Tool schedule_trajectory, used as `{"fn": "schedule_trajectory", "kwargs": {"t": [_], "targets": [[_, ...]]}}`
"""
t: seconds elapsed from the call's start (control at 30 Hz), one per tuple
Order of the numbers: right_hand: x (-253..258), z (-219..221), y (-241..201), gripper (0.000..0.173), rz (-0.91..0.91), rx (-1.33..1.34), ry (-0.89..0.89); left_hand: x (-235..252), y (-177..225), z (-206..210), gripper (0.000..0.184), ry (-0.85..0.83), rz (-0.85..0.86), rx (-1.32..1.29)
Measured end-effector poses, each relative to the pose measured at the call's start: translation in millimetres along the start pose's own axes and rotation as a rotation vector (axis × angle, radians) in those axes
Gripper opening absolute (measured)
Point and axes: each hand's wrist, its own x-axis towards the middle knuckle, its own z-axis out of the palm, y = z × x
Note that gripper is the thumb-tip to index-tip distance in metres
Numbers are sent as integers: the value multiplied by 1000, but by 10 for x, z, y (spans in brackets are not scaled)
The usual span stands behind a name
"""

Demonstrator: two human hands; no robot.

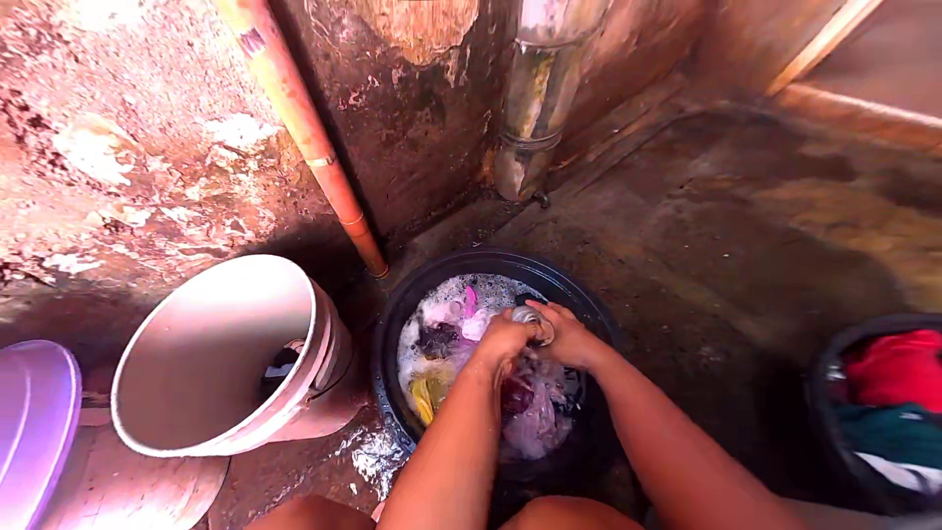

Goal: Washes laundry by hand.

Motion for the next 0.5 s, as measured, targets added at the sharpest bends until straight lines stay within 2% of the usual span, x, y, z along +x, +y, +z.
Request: {"fn": "schedule_trajectory", "kwargs": {"t": [0.03,0.1,0.17,0.23,0.27,0.3,0.37,0.4,0.43,0.47,0.5], "targets": [[-18,25,-40,93,-17,102,41,-103,127,-32,42,-105,72,-83],[-58,-3,-210,66,2,313,169,-201,219,-168,28,-208,262,-322],[-88,-96,-488,50,-22,512,303,-117,164,-297,38,-196,373,-574],[-145,-129,-805,46,-132,640,329,-54,96,-299,65,-75,304,-684],[-178,-109,-946,42,-216,666,341,-43,109,-245,73,-7,222,-735],[-205,-76,-1048,40,-293,659,343,-20,162,-198,70,46,168,-846],[-257,-32,-1105,44,-371,610,322,-20,365,-202,57,126,175,-1017],[-293,-43,-1053,54,-394,622,257,-32,467,-264,57,117,228,-979],[-341,-65,-969,69,-409,715,147,-51,558,-352,61,77,275,-886],[-373,-71,-884,80,-421,908,17,-61,665,-422,55,66,311,-769],[-383,-69,-833,82,-439,1142,-122,-79,770,-477,39,44,357,-631]]}}
